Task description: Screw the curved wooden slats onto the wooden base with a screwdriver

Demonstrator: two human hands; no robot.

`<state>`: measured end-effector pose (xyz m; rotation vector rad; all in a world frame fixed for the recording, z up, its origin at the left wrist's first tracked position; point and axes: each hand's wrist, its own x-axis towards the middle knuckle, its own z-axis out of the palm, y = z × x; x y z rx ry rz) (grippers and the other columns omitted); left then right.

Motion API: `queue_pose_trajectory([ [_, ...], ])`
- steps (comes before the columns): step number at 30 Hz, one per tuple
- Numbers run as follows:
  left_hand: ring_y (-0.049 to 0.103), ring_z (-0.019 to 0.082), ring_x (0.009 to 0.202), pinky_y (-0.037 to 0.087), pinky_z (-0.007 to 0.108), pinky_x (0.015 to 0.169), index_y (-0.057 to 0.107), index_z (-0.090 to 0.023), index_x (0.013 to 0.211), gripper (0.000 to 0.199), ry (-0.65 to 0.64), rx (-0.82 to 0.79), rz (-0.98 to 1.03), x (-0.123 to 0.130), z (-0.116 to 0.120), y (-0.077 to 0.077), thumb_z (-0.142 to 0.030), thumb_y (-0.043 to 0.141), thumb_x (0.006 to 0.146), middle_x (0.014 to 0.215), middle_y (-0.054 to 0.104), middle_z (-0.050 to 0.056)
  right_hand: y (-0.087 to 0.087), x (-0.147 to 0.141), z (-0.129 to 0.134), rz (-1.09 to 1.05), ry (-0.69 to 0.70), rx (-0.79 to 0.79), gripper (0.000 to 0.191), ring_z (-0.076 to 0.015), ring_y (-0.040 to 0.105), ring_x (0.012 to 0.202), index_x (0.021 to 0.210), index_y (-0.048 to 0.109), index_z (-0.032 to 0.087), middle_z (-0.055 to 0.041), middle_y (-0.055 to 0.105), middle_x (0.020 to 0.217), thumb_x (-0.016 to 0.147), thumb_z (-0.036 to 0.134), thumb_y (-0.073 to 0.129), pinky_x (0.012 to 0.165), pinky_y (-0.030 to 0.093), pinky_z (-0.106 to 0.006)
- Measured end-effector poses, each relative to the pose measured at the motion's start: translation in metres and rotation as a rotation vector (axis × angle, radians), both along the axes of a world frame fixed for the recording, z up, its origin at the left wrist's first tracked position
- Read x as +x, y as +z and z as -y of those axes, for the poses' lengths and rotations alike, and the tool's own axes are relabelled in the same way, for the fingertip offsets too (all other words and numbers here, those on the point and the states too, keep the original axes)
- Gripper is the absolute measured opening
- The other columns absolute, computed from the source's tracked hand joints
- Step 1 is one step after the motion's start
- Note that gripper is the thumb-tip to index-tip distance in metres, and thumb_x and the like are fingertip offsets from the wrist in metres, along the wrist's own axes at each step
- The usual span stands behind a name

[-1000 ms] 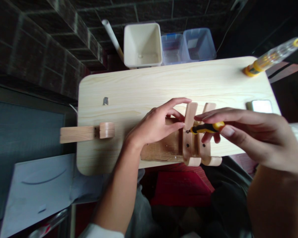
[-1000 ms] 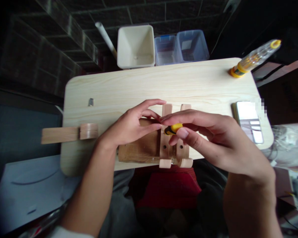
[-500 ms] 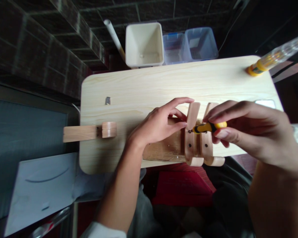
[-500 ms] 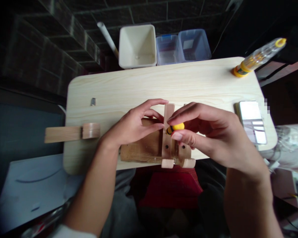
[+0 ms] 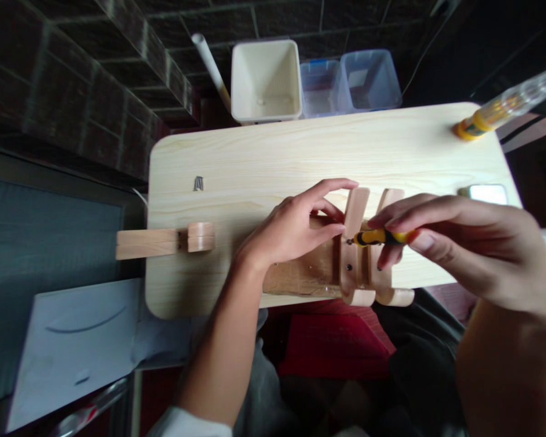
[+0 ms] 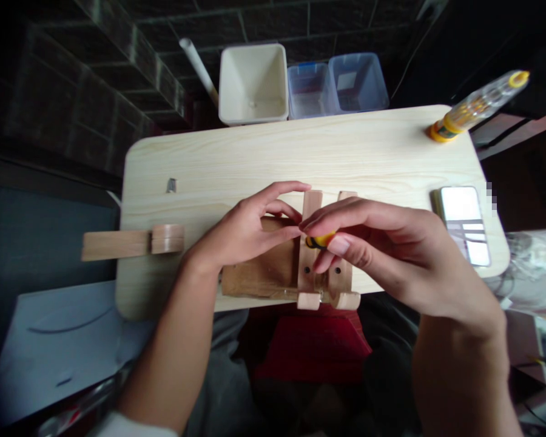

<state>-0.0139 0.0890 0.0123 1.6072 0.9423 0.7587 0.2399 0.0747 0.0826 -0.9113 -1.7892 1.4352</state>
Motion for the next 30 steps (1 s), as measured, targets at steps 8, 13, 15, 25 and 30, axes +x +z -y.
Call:
queue_pose_trajectory([
  [8,0.077,0.019,0.105,0.058,0.032,0.102,0.053,-0.030,0.151,0.062,0.007,-0.004,0.007,0.0009,-0.0002,-0.0023,-0.011,0.071,0.095,0.111,0.078,0.003,-0.0031,-0.0043,-0.0008,-0.037,-0.035,0.023,0.025,-0.0218,0.078,0.104,0.113,0.080,0.031,-0.0027,0.079,0.112,0.093,0.015,0.079,0.078,0.069,-0.030],
  [13,0.077,0.019,0.107,0.059,0.032,0.102,0.052,-0.029,0.151,0.061,0.001,-0.008,0.003,0.0007,-0.0003,-0.0008,-0.013,0.072,0.095,0.116,0.078,0.004,-0.0042,-0.0040,0.0016,-0.009,-0.067,0.029,0.023,-0.0220,0.075,0.116,0.113,0.079,0.031,-0.0025,0.078,0.116,0.094,0.017,0.078,0.090,0.067,-0.030],
  [15,0.077,0.019,0.107,0.059,0.032,0.102,0.052,-0.028,0.152,0.061,-0.003,-0.013,-0.002,0.0004,-0.0006,0.0005,-0.014,0.072,0.096,0.111,0.078,0.003,-0.0037,-0.0029,0.0027,0.008,-0.064,0.024,0.022,-0.0218,0.075,0.117,0.114,0.079,0.030,-0.0030,0.079,0.116,0.096,0.018,0.076,0.093,0.066,-0.031],
  [25,0.077,0.018,0.105,0.058,0.030,0.101,0.053,-0.029,0.151,0.061,0.009,-0.034,-0.007,0.0010,-0.0009,0.0014,-0.017,0.074,0.095,0.107,0.078,0.002,-0.0048,0.0011,0.0009,0.004,0.036,0.001,0.032,-0.0212,0.074,0.119,0.125,0.078,0.033,-0.0041,0.077,0.122,0.098,0.016,0.073,0.097,0.064,-0.031],
  [30,0.077,0.019,0.107,0.058,0.031,0.102,0.053,-0.028,0.152,0.062,0.011,-0.029,-0.012,0.0000,-0.0011,0.0011,-0.016,0.075,0.094,0.109,0.078,0.003,-0.0055,-0.0006,-0.0013,-0.037,-0.001,-0.027,0.029,-0.0209,0.074,0.113,0.120,0.079,0.030,-0.0056,0.076,0.119,0.095,0.015,0.076,0.087,0.066,-0.029],
])
